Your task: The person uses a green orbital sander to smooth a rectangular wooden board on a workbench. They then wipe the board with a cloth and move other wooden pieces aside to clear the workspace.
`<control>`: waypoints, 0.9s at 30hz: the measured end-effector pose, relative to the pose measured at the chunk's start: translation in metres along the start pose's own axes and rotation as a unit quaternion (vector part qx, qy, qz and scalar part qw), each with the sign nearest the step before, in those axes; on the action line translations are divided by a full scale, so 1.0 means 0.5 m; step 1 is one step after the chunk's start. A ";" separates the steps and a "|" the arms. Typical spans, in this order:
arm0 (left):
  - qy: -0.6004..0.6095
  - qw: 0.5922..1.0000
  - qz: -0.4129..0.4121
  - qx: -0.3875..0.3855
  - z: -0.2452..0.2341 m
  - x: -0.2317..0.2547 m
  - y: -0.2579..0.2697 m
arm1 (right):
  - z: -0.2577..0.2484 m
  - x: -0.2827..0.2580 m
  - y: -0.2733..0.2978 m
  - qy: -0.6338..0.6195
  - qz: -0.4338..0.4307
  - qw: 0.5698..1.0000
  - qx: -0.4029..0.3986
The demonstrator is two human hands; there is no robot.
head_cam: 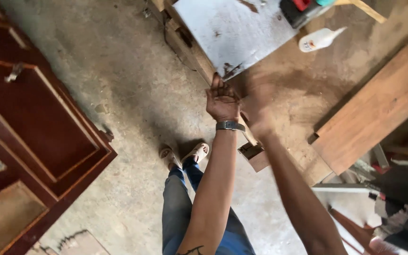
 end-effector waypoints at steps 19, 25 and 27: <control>0.003 0.998 -0.052 0.032 0.009 0.013 -0.007 | 0.062 0.016 -0.072 -0.037 0.190 0.979 -0.056; -0.035 0.997 -0.069 0.003 0.008 0.027 0.000 | 0.385 0.107 0.200 -0.169 -0.218 0.960 0.057; -0.060 0.997 -0.051 -0.003 0.010 0.034 -0.002 | 0.380 0.233 0.157 -0.348 -0.251 0.895 0.122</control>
Point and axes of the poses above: each hand's wrist, its own y-axis away from the middle knuckle, its own z-axis out of the palm, x = y × z, the point moved 2 cm from there along -y, towards the middle knuckle, and after that the axes turned 7 degrees about -x, right-handed, at the moved point
